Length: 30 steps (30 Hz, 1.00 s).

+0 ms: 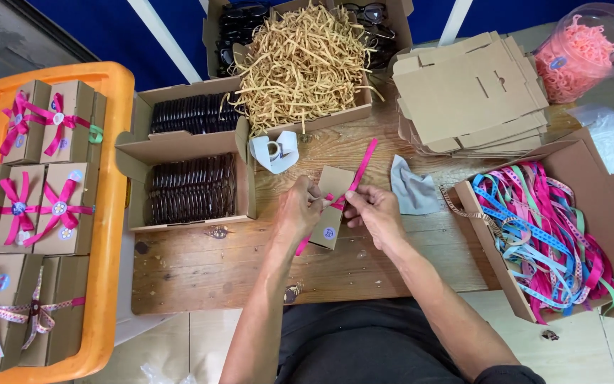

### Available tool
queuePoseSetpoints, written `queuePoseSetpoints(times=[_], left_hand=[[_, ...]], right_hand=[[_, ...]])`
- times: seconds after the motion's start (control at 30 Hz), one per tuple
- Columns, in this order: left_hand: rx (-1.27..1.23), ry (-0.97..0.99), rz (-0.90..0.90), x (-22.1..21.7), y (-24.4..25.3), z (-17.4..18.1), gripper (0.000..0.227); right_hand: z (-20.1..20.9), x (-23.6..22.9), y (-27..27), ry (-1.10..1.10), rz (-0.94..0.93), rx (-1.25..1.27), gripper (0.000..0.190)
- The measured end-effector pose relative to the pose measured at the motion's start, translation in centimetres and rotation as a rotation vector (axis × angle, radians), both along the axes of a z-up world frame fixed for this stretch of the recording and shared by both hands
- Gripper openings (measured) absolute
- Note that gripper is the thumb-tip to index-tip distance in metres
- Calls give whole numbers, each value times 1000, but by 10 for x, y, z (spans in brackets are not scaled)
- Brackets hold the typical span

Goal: The person ties a pink ribbon around a small cardboard box, forming a bow. They then use a roll of tape to secure a decorative sticker onto the center of the bow. Finally, the person places the finished box into an orange tray containing other similarly decorated boxes.

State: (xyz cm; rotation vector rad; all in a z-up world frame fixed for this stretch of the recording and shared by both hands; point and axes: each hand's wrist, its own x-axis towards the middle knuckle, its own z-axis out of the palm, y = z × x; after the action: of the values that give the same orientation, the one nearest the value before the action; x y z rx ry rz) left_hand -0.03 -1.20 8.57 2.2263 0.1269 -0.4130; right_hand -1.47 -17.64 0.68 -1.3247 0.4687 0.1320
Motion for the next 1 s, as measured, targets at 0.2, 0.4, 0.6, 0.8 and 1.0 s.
queuePoseSetpoints(times=[0.2,0.4,0.6,0.8,1.0], left_hand=[[13,18,-39,1,1,-8,18],[36,8,-50,5,6,-7,21],[-1,-4,-45,5,7,-11,21],[31,-2,-58,5,12,3,19],[-72,-33,-102,9,19,-30,20]], right_hand=[[9,-1,5,-118,-79,-91,13],[16,4,4,-118,108,-122,11],[6,18,4,-96,188,-313,15],[26,16,10,-149,218,-532,13],[25,5,10,-213,172,-470,17]])
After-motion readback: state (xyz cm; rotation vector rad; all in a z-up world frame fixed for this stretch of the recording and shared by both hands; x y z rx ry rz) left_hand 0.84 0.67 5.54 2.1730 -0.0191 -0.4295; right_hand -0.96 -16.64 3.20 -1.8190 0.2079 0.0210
